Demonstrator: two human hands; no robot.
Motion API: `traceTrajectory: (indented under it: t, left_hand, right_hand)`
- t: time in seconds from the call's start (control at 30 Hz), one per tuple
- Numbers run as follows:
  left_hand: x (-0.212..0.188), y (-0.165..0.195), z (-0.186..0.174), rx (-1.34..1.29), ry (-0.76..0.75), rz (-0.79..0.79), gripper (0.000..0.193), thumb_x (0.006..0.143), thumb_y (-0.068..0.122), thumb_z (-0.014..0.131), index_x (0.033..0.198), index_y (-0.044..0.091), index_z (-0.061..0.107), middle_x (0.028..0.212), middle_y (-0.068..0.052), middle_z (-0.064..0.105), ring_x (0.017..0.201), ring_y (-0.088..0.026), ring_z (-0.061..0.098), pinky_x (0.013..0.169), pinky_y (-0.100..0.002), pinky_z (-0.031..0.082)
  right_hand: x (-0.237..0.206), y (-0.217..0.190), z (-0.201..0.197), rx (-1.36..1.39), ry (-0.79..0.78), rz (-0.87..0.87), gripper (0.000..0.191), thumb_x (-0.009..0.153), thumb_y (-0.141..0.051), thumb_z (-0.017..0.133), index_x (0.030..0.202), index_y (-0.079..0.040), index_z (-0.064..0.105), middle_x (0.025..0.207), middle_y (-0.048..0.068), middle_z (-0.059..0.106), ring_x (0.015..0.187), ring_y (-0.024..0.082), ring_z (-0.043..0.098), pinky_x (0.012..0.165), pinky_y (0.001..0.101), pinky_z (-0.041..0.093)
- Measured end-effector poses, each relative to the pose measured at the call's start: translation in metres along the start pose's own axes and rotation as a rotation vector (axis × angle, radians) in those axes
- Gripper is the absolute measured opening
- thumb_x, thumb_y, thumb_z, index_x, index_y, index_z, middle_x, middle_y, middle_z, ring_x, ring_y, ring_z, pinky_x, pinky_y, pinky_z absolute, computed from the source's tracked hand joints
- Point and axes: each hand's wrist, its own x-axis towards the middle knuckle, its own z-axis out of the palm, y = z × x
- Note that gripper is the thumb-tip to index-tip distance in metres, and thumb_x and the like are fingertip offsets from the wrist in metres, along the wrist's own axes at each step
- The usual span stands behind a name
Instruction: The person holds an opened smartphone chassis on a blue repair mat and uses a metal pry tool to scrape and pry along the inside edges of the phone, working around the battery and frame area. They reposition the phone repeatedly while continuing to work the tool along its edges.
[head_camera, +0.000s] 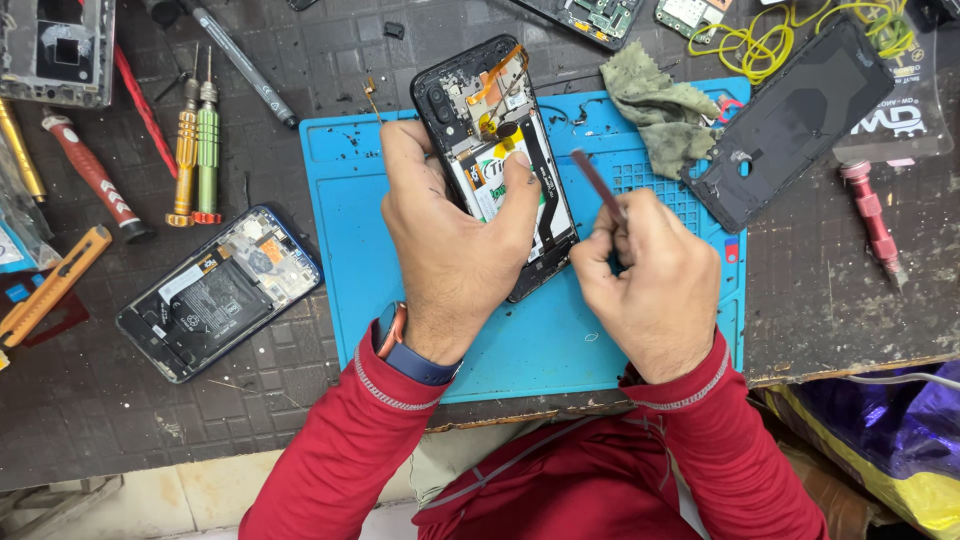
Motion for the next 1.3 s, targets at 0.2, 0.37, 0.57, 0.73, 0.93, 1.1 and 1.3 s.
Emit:
traceTrajectory:
  t: [0.2, 0.37, 0.57, 0.73, 0.93, 1.1, 1.3]
  left_hand:
    - [0.002, -0.002, -0.004, -0.166, -0.091, -0.114, 0.037, 0.096, 0.0, 0.073, 0.115, -0.001, 0.041, 0.103, -0.012, 0.075, 0.086, -0.01, 0.072, 0.071, -0.026, 0.061]
    - [-0.007, 0.002, -0.002, -0.31, -0.219, -0.1, 0.039, 0.102, 0.001, 0.072, 0.127, -0.002, 0.043, 0.112, -0.014, 0.075, 0.097, -0.011, 0.073, 0.083, -0.027, 0.061]
    - [-0.013, 0.026, -0.001, -0.007, -0.302, -0.104, 0.039, 0.098, 0.015, 0.073, 0.127, 0.001, 0.051, 0.104, -0.011, 0.078, 0.088, -0.011, 0.075, 0.075, -0.026, 0.06]
    - [0.014, 0.048, -0.038, 0.608, -0.215, 0.294, 0.033, 0.111, 0.031, 0.069, 0.128, 0.004, 0.062, 0.119, -0.013, 0.065, 0.108, -0.029, 0.064, 0.095, -0.04, 0.051]
    - [0.047, 0.015, -0.07, 1.059, -0.322, 0.653, 0.035, 0.102, 0.031, 0.069, 0.124, 0.004, 0.065, 0.127, -0.012, 0.06, 0.123, -0.035, 0.05, 0.117, -0.067, 0.022]
    - [0.049, -0.001, -0.07, 1.179, -0.351, 0.651, 0.032, 0.1, 0.032, 0.066, 0.113, 0.002, 0.065, 0.116, -0.011, 0.061, 0.117, -0.035, 0.053, 0.117, -0.079, 0.006]
    - [0.044, 0.007, -0.074, 1.203, -0.368, 0.63, 0.027, 0.098, 0.028, 0.064, 0.105, 0.001, 0.065, 0.106, -0.011, 0.061, 0.115, -0.037, 0.052, 0.119, -0.08, 0.005]
  right_hand:
    - [-0.008, 0.009, -0.009, 0.276, 0.0, 0.141, 0.018, 0.108, -0.007, 0.057, 0.091, -0.001, 0.058, 0.069, 0.0, 0.051, 0.057, 0.004, 0.047, 0.057, 0.0263, 0.038]
    - [-0.008, 0.019, -0.012, 0.426, -0.095, 0.184, 0.022, 0.107, -0.02, 0.063, 0.111, 0.002, 0.061, 0.072, -0.005, 0.046, 0.066, 0.002, 0.037, 0.056, 0.0215, 0.032]
    - [-0.012, 0.032, -0.013, 0.794, -0.237, 0.304, 0.024, 0.105, -0.017, 0.064, 0.114, 0.005, 0.064, 0.082, -0.006, 0.054, 0.067, 0.001, 0.039, 0.057, 0.0184, 0.029]
    - [-0.011, 0.035, -0.016, 0.97, -0.169, 0.271, 0.027, 0.109, -0.017, 0.056, 0.122, 0.006, 0.062, 0.106, 0.004, 0.071, 0.092, 0.005, 0.063, 0.084, 0.0204, 0.052]
    - [-0.009, 0.031, -0.017, 1.028, -0.111, 0.307, 0.029, 0.108, -0.017, 0.056, 0.125, 0.006, 0.062, 0.109, 0.006, 0.072, 0.093, 0.007, 0.066, 0.084, 0.0213, 0.054]
    - [-0.006, 0.034, -0.019, 0.96, -0.154, 0.294, 0.024, 0.112, -0.014, 0.055, 0.119, 0.007, 0.064, 0.103, 0.004, 0.068, 0.09, 0.005, 0.06, 0.082, 0.0205, 0.05]
    - [0.003, 0.038, -0.03, 0.926, -0.211, 0.278, 0.021, 0.109, -0.011, 0.053, 0.12, 0.005, 0.062, 0.106, 0.002, 0.069, 0.092, 0.005, 0.06, 0.083, 0.0195, 0.05]
